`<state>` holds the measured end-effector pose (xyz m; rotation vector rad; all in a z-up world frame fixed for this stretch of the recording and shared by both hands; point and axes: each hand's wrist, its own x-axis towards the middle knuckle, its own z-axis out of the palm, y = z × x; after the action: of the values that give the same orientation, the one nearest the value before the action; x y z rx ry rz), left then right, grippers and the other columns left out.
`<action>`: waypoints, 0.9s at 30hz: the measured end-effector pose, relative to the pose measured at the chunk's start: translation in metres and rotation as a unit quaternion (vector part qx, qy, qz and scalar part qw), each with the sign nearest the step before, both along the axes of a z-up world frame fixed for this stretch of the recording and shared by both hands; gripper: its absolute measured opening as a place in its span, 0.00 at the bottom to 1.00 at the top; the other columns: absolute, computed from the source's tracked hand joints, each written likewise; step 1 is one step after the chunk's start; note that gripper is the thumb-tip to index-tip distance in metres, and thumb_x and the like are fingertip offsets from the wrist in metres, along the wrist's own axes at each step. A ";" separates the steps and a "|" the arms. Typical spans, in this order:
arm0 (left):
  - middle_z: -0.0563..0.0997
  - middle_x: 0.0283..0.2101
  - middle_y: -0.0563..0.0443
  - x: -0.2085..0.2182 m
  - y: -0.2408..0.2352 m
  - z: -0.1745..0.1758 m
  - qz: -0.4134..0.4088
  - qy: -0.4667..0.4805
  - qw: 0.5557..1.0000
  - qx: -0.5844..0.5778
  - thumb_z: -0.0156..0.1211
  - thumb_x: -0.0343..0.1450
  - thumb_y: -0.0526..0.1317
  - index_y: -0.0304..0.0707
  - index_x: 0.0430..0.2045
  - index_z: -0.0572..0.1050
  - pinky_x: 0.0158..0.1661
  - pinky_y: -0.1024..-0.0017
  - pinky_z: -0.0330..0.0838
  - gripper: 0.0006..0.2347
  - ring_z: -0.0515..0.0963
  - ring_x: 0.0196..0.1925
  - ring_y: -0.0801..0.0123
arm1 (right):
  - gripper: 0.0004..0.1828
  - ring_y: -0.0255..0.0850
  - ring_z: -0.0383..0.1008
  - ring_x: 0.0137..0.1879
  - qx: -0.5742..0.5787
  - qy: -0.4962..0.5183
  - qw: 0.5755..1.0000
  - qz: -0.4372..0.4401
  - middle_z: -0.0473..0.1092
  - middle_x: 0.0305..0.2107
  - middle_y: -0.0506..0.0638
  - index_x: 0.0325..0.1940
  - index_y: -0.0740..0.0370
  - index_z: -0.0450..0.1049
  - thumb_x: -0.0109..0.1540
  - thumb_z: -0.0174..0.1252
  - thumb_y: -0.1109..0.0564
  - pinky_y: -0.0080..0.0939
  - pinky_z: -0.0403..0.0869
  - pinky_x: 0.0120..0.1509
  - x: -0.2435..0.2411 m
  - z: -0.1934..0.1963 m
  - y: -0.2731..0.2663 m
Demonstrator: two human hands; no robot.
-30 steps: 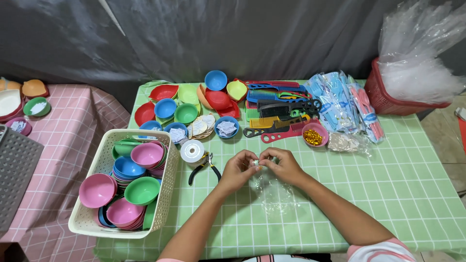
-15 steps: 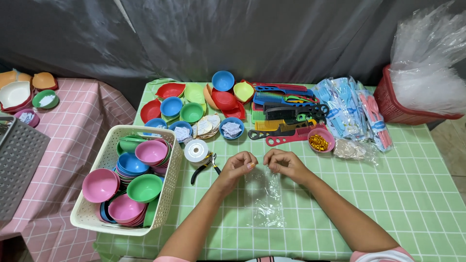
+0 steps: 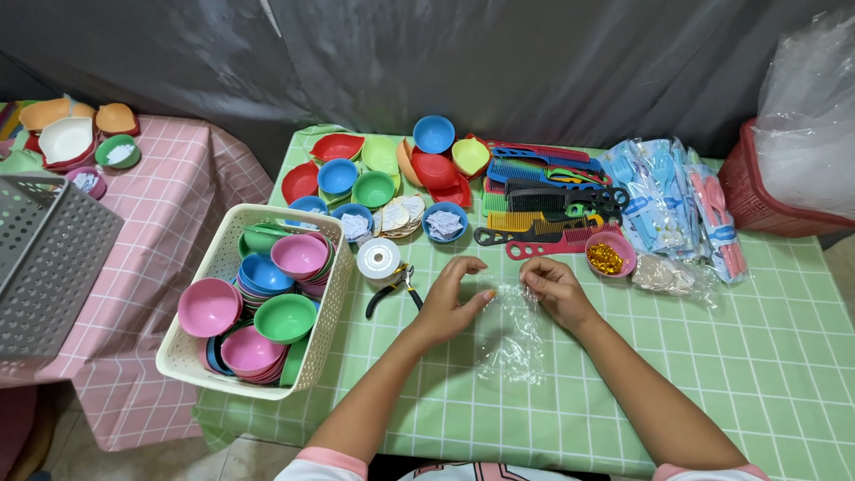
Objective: The person places a small white packet into a pink plastic bowl, then wraps the bowl in a clear plastic bag and seals it. The person then picks up a green plastic bowl and places it on a new plastic bag.
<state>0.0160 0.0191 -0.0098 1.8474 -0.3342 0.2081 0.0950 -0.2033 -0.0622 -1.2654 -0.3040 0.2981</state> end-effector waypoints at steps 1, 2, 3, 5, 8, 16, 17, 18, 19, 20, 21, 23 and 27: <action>0.76 0.49 0.44 -0.012 0.002 0.016 0.001 0.002 1.000 0.002 0.64 0.70 0.38 0.39 0.47 0.71 0.57 0.56 0.65 0.14 0.75 0.54 0.54 | 0.09 0.30 0.63 0.23 0.002 0.002 1.000 0.001 0.63 0.18 0.47 0.32 0.69 0.75 0.59 0.61 0.58 0.24 0.63 0.25 0.002 -0.003 -0.002; 0.73 0.52 0.42 -0.023 0.004 0.033 0.022 -0.034 0.995 0.086 0.61 0.71 0.37 0.37 0.53 0.68 0.57 0.52 0.64 0.17 0.73 0.56 0.49 | 0.08 0.31 0.63 0.23 0.017 0.022 1.000 -0.012 0.62 0.18 0.47 0.33 0.69 0.74 0.60 0.60 0.59 0.25 0.64 0.25 0.003 -0.006 -0.005; 0.70 0.55 0.40 -0.033 0.005 0.050 0.043 -0.071 0.982 0.170 0.59 0.71 0.37 0.35 0.58 0.65 0.57 0.47 0.62 0.20 0.72 0.57 0.45 | 0.07 0.32 0.64 0.24 0.032 0.040 0.998 -0.025 0.62 0.19 0.47 0.33 0.69 0.74 0.60 0.59 0.59 0.26 0.65 0.26 0.006 -0.008 -0.008; 0.71 0.53 0.41 -0.053 0.018 0.065 0.075 -0.135 0.956 0.248 0.59 0.71 0.37 0.35 0.57 0.66 0.56 0.50 0.62 0.19 0.71 0.58 0.47 | 0.07 0.32 0.65 0.25 0.048 0.052 0.997 -0.034 0.63 0.20 0.48 0.34 0.68 0.74 0.61 0.59 0.59 0.27 0.66 0.28 0.010 -0.014 -0.009; 0.75 0.47 0.44 -0.073 0.053 0.086 0.155 -0.202 0.900 0.355 0.59 0.70 0.36 0.35 0.50 0.70 0.55 0.55 0.62 0.15 0.72 0.55 0.52 | 0.07 0.33 0.68 0.28 0.064 0.067 0.995 -0.037 0.65 0.22 0.50 0.35 0.67 0.73 0.62 0.59 0.59 0.29 0.69 0.32 0.012 -0.019 -0.010; 0.78 0.45 0.55 -0.051 0.202 0.065 0.285 -0.108 0.678 0.669 0.67 0.62 0.39 0.50 0.41 0.73 0.55 0.57 0.60 0.15 0.74 0.56 0.59 | 0.08 0.33 0.68 0.28 0.056 0.074 0.996 -0.008 0.64 0.21 0.48 0.34 0.68 0.73 0.62 0.59 0.59 0.29 0.72 0.32 0.011 -0.012 -0.009; 0.79 0.46 0.54 -0.044 0.216 0.052 0.256 -0.055 0.683 0.682 0.68 0.62 0.39 0.51 0.38 0.76 0.56 0.52 0.58 0.13 0.73 0.59 0.55 | 0.08 0.33 0.69 0.28 0.053 0.076 0.996 -0.006 0.64 0.22 0.48 0.34 0.68 0.73 0.62 0.59 0.58 0.29 0.72 0.33 0.010 -0.011 -0.010; 0.79 0.47 0.52 -0.038 0.230 0.038 0.227 -0.002 0.685 0.692 0.70 0.61 0.39 0.53 0.35 0.79 0.58 0.48 0.56 0.11 0.72 0.62 0.52 | 0.08 0.32 0.70 0.28 0.051 0.078 0.996 -0.004 0.65 0.22 0.48 0.34 0.67 0.73 0.63 0.59 0.58 0.28 0.73 0.33 0.010 -0.011 -0.010; 0.79 0.47 0.52 -0.038 0.227 0.043 0.226 -0.004 0.686 0.692 0.70 0.61 0.39 0.53 0.35 0.79 0.58 0.48 0.56 0.11 0.72 0.62 0.52 | 0.08 0.32 0.70 0.28 0.051 0.078 0.996 -0.007 0.65 0.22 0.48 0.34 0.67 0.73 0.63 0.59 0.58 0.28 0.73 0.33 0.009 -0.010 -0.009; 0.80 0.45 0.52 -0.039 0.224 0.046 0.231 -0.010 0.669 0.706 0.68 0.62 0.37 0.53 0.32 0.81 0.60 0.44 0.52 0.08 0.74 0.60 0.53 | 0.08 0.32 0.70 0.29 0.050 0.078 0.996 -0.006 0.65 0.22 0.47 0.34 0.67 0.73 0.63 0.59 0.58 0.28 0.73 0.33 0.008 -0.009 -0.008; 0.81 0.43 0.51 -0.039 0.221 0.050 0.237 -0.016 0.652 0.720 0.67 0.63 0.36 0.53 0.29 0.83 0.63 0.40 0.47 0.06 0.75 0.59 0.55 | 0.08 0.32 0.70 0.29 0.049 0.079 0.996 -0.005 0.65 0.22 0.47 0.34 0.67 0.73 0.63 0.59 0.58 0.28 0.73 0.34 0.008 -0.008 -0.008; 0.81 0.40 0.53 -0.041 0.222 0.052 0.241 -0.035 0.650 0.720 0.67 0.64 0.35 0.54 0.29 0.83 0.62 0.41 0.48 0.06 0.76 0.57 0.57 | 0.08 0.32 0.69 0.29 0.050 0.079 0.996 -0.004 0.65 0.22 0.47 0.34 0.68 0.73 0.62 0.59 0.58 0.28 0.73 0.34 0.006 -0.005 -0.007; 0.80 0.36 0.58 -0.056 0.205 0.079 0.289 -0.091 0.620 0.723 0.66 0.66 0.35 0.54 0.31 0.81 0.48 0.60 0.62 0.06 0.76 0.48 0.63 | 0.08 0.32 0.69 0.29 0.053 0.076 0.996 0.000 0.65 0.21 0.48 0.35 0.69 0.74 0.62 0.60 0.59 0.28 0.73 0.35 0.007 -0.003 -0.007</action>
<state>-0.0400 0.2238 0.0694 3.5695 0.0832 0.7266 0.1015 -0.2101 -0.0654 -1.1317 -0.1860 0.3714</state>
